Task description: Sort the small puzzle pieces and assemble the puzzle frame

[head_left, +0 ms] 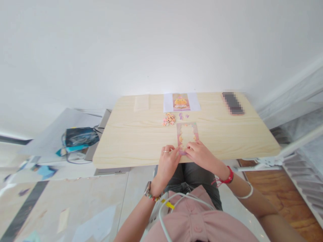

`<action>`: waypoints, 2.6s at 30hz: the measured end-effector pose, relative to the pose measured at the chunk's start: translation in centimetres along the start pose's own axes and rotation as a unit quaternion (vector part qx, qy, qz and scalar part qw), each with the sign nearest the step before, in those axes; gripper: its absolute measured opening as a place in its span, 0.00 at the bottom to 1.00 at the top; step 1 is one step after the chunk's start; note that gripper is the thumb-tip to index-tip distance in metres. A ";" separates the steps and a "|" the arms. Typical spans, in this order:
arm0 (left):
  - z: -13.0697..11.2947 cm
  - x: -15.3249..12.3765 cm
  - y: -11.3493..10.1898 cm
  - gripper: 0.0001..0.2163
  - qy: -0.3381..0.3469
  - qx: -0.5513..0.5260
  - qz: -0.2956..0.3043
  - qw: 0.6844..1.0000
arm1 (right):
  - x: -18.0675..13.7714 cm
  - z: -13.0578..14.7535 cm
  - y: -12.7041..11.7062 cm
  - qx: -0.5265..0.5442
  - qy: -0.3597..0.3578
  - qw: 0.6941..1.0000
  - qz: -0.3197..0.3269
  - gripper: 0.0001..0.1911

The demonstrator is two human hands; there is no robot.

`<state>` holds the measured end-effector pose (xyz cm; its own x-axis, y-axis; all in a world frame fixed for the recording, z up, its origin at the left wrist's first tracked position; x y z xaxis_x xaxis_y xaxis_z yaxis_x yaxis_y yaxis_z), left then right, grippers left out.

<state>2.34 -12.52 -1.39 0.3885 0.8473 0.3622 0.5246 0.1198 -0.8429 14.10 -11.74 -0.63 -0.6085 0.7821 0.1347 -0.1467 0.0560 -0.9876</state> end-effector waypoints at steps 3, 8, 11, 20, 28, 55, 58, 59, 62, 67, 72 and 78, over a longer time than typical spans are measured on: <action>0.1 0.2 0.3 0.15 -0.004 0.020 0.027 0.999 | -0.1 0.3 0.1 0.012 0.004 1.000 -0.013 0.10; 0.4 0.3 0.6 0.16 -0.015 0.026 0.046 0.998 | -0.4 0.5 0.2 0.015 0.029 0.999 -0.042 0.12; 0.4 0.3 0.6 0.16 -0.016 0.026 0.048 0.998 | -0.4 0.5 0.4 0.018 0.041 0.998 -0.050 0.12; 0.1 0.2 0.2 0.16 -0.005 0.028 0.025 0.999 | -0.2 0.1 -0.6 0.064 0.059 0.994 -0.072 0.10; 2.1 2.8 -1.0 0.12 0.002 0.041 -0.021 0.999 | 3.4 -8.2 -2.4 0.164 0.102 0.977 -0.094 0.08; 6.4 15.6 2.4 0.09 -0.034 0.133 0.035 0.990 | 12.2 -14.7 0.7 0.053 0.111 0.991 0.055 0.07; 6.8 15.9 2.4 0.10 -0.041 0.141 0.031 0.989 | 13.4 -13.9 0.5 0.068 0.124 0.989 0.046 0.10; 7.0 15.9 2.5 0.11 -0.044 0.141 0.029 0.989 | 13.8 -13.7 0.7 0.063 0.142 0.987 0.051 0.12; 7.4 15.9 2.5 0.11 -0.057 0.138 0.028 0.988 | 14.5 -13.0 1.3 0.035 0.201 0.977 0.060 0.15; 7.7 16.0 2.1 0.12 -0.068 0.113 0.022 0.991 | 14.9 -11.8 1.8 -0.012 0.220 0.975 0.040 0.12; 8.4 16.8 2.2 0.13 -0.057 0.091 0.048 0.993 | 14.9 -11.8 1.7 -0.007 0.189 0.981 0.049 0.09; 8.6 17.7 3.0 0.13 -0.045 0.098 0.082 0.991 | 14.2 -12.2 1.6 0.049 0.154 0.985 0.061 0.07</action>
<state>4.31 7.29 -0.89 0.3825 0.9053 0.1845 0.2993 0.0675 -0.9518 14.77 7.03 -1.24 -0.3624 0.9315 -0.0311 -0.1704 -0.0990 -0.9804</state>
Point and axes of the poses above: each hand's wrist, its own x-axis towards the middle knuckle, its own y-axis out of the palm, z = x × y, the point moved 6 cm from there along x, towards the middle knuckle, and after that the axes turned 4 degrees about y, right-handed, at the moved point
